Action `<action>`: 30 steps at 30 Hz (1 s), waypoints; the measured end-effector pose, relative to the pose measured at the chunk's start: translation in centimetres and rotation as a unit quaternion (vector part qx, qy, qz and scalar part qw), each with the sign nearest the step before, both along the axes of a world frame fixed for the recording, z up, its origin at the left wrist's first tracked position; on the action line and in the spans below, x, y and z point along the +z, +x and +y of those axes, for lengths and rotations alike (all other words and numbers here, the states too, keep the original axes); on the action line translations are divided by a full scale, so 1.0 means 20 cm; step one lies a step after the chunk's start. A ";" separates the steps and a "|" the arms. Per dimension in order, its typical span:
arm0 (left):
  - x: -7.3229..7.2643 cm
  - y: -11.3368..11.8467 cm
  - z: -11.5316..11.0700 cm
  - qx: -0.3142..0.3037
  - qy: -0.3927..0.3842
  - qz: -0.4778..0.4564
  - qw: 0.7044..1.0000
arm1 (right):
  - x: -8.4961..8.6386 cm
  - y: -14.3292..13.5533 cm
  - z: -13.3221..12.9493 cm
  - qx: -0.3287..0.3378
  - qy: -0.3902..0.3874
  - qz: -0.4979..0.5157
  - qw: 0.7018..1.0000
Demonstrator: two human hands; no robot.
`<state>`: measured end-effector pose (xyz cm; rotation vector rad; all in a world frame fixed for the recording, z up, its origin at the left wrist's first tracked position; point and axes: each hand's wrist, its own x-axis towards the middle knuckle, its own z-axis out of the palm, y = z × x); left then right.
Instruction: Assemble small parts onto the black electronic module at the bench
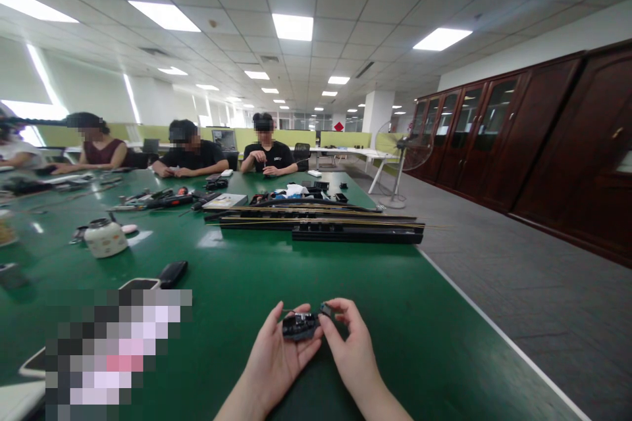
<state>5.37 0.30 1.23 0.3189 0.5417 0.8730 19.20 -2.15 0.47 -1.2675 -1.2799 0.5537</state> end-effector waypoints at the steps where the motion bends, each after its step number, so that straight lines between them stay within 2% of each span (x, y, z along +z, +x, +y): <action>1: 0.00 0.00 0.00 0.000 0.000 0.001 1.000 | 0.00 0.00 0.00 -0.004 -0.002 0.010 1.000; 11: 0.02 0.00 0.00 -0.001 -0.001 0.003 1.000 | -0.04 0.01 0.03 0.011 -0.031 0.110 0.993; 30: 0.01 0.00 0.00 -0.003 0.003 0.002 1.000 | -0.03 0.01 0.04 -0.015 -0.022 0.185 0.982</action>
